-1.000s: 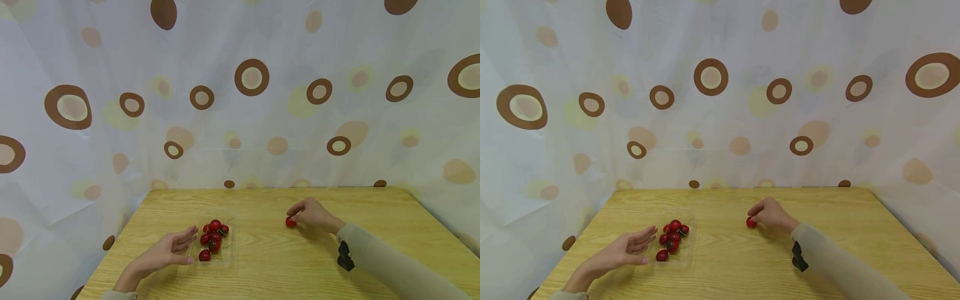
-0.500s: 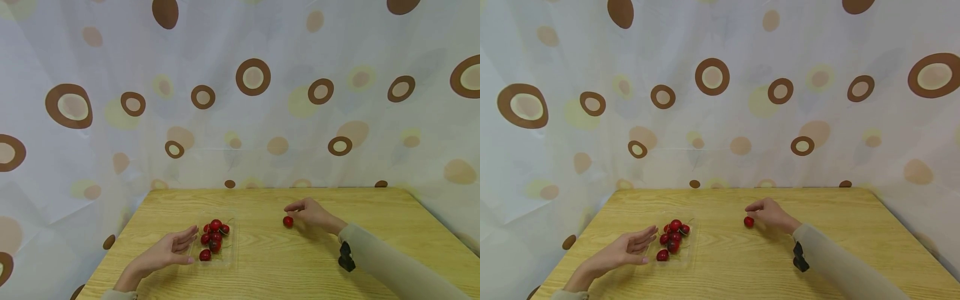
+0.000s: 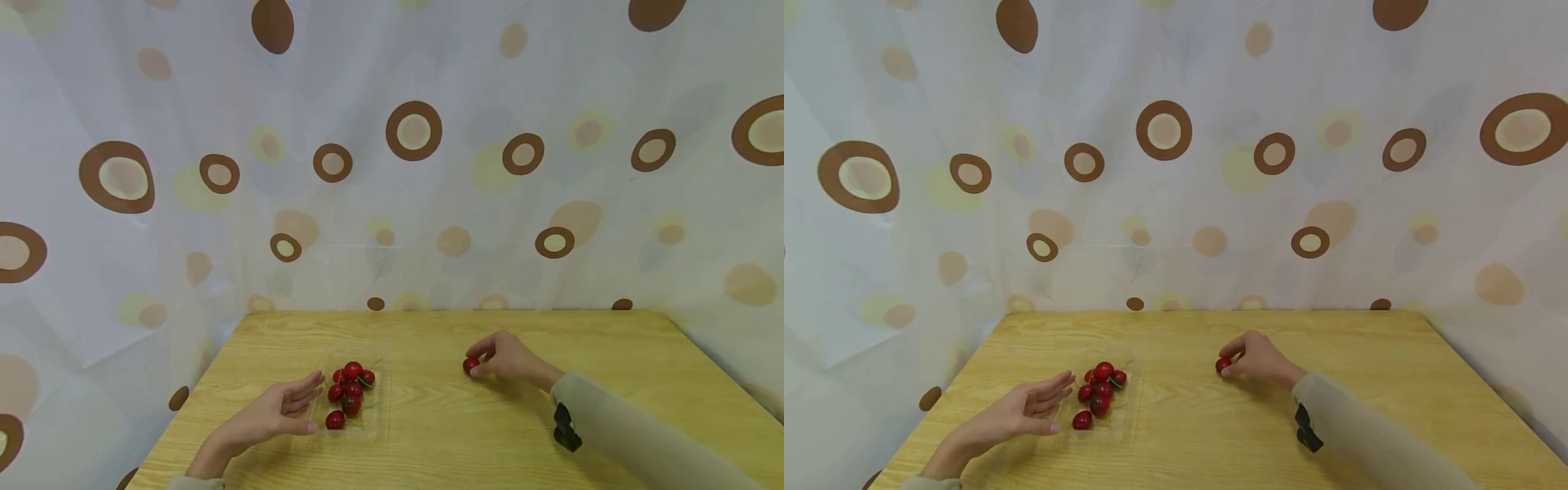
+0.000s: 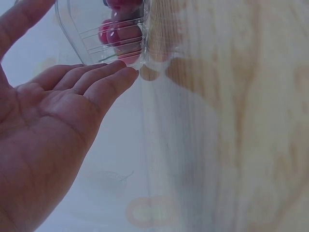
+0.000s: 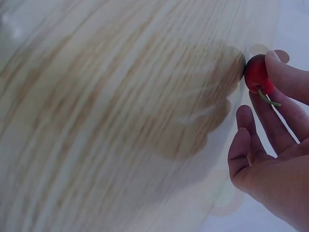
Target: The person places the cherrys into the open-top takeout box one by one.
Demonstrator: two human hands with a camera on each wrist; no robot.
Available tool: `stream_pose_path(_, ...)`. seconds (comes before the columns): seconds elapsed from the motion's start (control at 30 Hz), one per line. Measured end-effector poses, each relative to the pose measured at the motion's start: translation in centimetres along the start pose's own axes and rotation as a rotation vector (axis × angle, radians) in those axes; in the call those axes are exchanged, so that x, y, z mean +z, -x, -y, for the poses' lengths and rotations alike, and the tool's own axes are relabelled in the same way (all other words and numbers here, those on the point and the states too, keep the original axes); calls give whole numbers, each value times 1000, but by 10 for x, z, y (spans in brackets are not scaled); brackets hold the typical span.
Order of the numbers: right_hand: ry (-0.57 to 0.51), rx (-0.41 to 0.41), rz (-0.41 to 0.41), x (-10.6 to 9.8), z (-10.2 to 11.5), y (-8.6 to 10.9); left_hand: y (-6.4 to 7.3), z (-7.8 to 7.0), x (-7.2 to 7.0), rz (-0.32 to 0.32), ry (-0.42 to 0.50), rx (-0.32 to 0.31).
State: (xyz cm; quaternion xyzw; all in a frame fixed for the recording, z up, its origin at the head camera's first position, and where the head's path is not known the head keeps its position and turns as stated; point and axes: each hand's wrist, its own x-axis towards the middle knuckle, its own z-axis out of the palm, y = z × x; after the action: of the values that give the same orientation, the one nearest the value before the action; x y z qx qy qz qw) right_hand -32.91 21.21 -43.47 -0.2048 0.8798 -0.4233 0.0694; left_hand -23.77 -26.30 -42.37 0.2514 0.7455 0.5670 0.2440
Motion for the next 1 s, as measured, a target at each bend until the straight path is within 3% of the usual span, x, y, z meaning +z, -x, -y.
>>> stream_pose_path(0.3, -41, -9, 10, -6, 0, 2, 0, 1, -1, 0, -12, 10)
stream_pose_path(0.53, -113, -16, 89, -19, -14, 9, 0, 1, 0, -1, -12, 5)
stream_pose_path(1.0, -134, -57, 36, -24, -33, 13, -1, 4, 0, 0, 7, -2)
